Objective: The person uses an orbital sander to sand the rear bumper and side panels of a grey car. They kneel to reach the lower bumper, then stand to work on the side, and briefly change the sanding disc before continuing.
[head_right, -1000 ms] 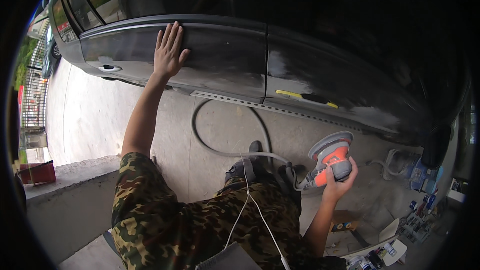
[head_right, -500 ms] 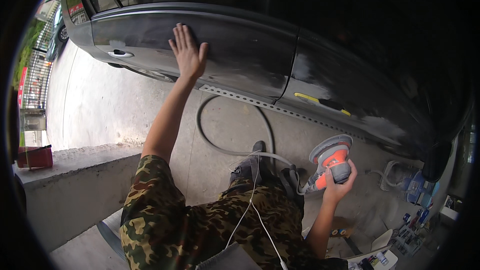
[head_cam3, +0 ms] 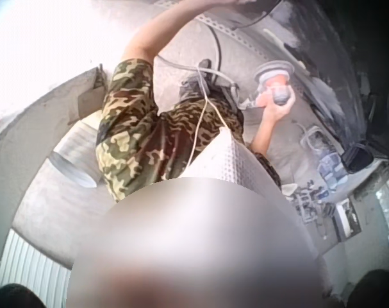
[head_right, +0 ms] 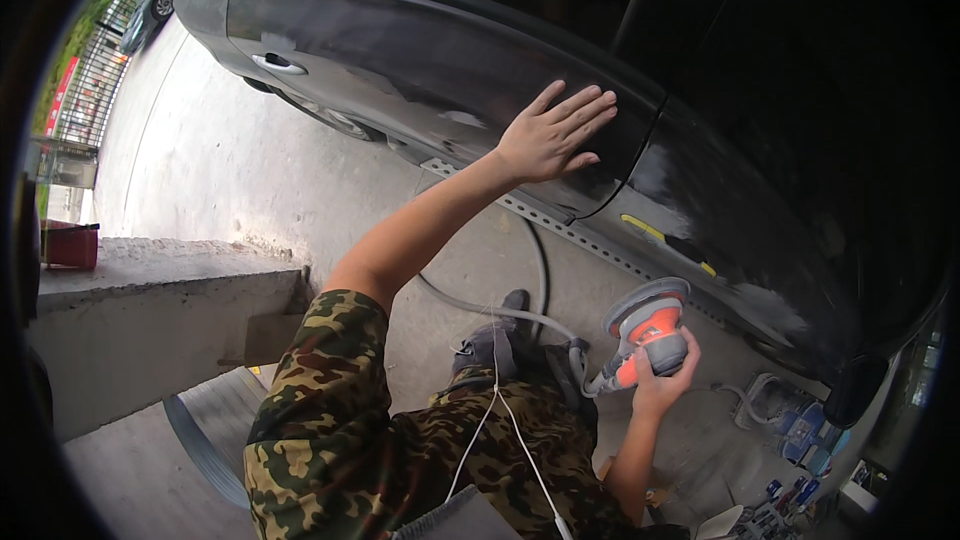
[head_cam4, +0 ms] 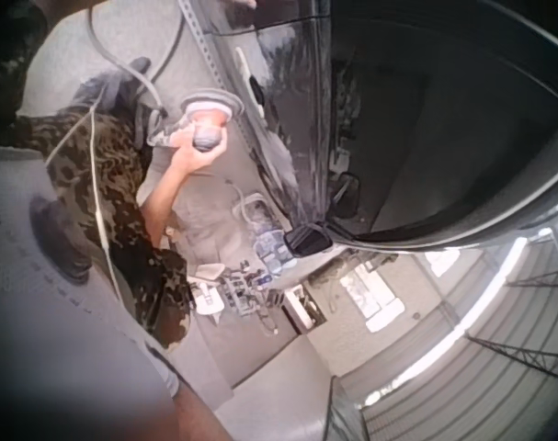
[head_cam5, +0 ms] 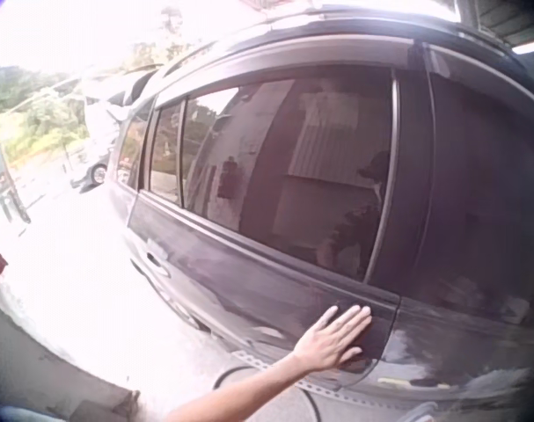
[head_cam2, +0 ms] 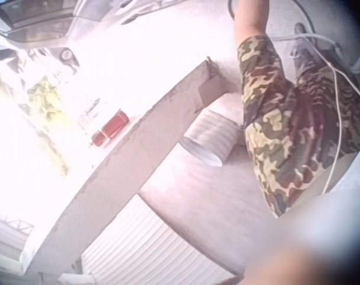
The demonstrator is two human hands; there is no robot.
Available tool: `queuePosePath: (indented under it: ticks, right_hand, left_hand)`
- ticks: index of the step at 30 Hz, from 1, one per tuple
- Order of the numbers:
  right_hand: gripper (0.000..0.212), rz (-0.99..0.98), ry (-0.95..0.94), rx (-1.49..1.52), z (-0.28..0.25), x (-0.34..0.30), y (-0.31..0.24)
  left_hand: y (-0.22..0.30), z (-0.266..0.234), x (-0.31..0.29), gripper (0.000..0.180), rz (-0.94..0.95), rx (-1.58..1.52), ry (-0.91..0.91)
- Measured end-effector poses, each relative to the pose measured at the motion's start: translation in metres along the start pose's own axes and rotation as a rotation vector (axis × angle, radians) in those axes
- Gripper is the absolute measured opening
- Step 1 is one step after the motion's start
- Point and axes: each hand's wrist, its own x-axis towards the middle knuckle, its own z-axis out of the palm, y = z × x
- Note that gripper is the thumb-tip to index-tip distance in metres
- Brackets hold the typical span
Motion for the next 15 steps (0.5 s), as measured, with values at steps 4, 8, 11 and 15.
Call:
queuePosePath:
  ticks: [4,8,11,15]
  right_hand:
    - [0.073,-0.003,-0.018,0.054,-0.006,0.003,-0.003]
    - [0.072,0.046,0.024,0.039,-0.018,-0.002,0.007]
    - [0.071,0.055,0.093,0.026,-0.029,-0.010,0.021]
    - [0.068,0.093,0.177,-0.005,-0.039,-0.015,0.036]
  left_hand:
    - [-0.023,-0.006,-0.015,0.072,-0.034,-0.003,-0.025]
    - [-0.037,-0.012,-0.028,0.080,-0.170,-0.009,0.031]
    - [-0.015,0.004,-0.027,0.084,-0.289,-0.038,0.054]
    - [0.023,0.024,-0.019,0.091,-0.404,-0.075,-0.003]
